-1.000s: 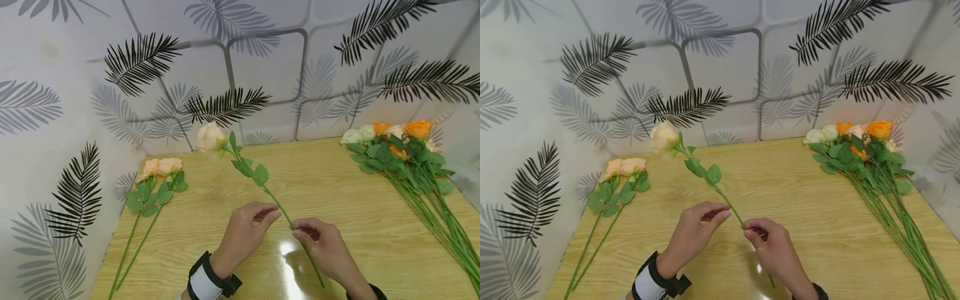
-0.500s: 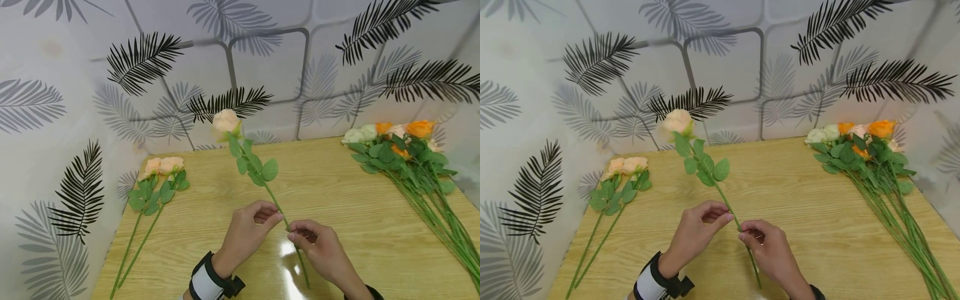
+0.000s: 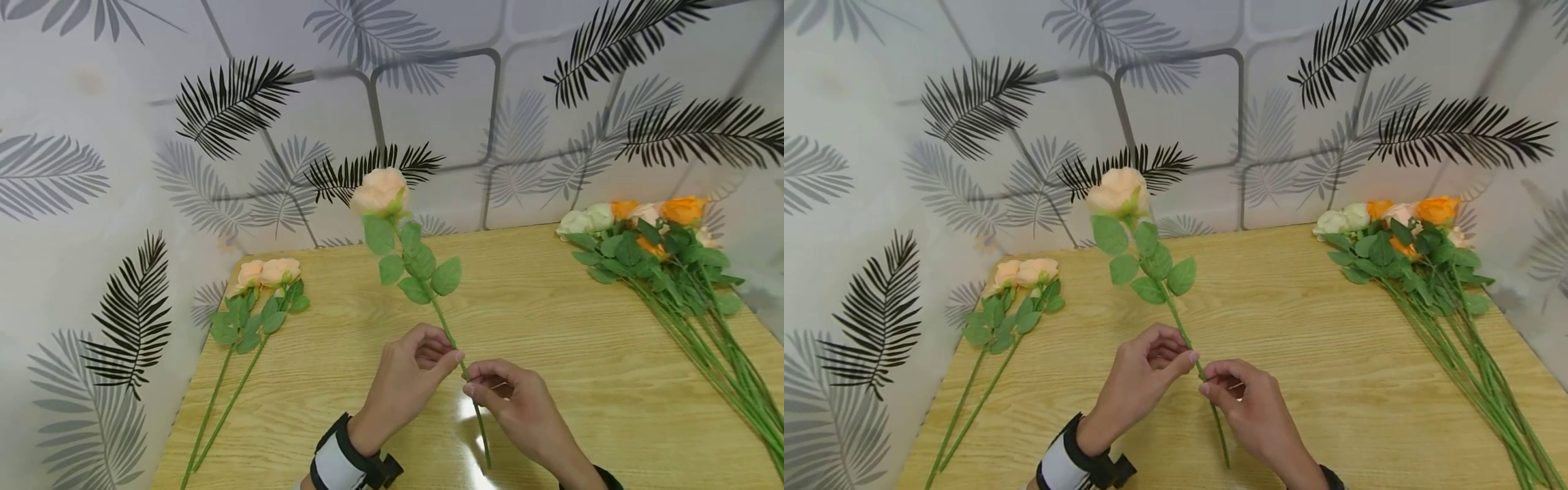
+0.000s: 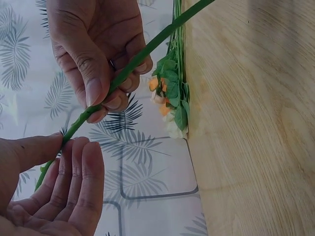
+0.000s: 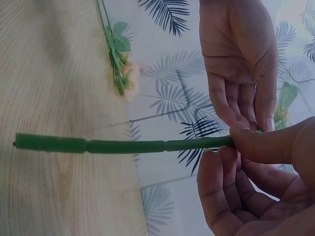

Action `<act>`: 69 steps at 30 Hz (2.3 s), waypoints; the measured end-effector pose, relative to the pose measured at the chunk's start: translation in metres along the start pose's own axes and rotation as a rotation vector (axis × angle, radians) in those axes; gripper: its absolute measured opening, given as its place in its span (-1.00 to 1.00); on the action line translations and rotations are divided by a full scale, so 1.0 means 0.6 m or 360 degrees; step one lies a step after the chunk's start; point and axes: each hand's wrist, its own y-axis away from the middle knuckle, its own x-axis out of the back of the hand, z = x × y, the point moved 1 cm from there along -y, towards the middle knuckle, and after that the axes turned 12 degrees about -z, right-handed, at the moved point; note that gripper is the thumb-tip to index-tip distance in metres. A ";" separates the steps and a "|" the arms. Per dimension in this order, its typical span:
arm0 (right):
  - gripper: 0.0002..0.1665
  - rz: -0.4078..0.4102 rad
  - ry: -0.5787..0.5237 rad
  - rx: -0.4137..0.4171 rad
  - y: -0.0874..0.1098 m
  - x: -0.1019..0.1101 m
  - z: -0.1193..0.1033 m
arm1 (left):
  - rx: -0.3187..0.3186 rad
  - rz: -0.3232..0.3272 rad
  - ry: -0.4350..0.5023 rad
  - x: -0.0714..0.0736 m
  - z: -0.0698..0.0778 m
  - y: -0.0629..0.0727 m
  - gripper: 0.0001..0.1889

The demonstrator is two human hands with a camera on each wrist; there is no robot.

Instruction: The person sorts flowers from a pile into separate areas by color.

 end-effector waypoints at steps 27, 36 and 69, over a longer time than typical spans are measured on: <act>-0.81 -0.0087 -0.0003 0.0001 0.001 0.005 0.007 | 0.0035 -0.0078 0.0110 -0.009 0.004 0.001 -0.83; -0.89 -0.0038 0.0054 0.0071 0.005 0.012 0.018 | 0.0017 -0.0030 0.0072 -0.006 0.000 0.002 -0.85; -0.65 0.0245 0.0532 -0.0309 0.061 0.191 0.095 | 0.0058 0.0039 0.0037 0.022 -0.008 0.017 -0.80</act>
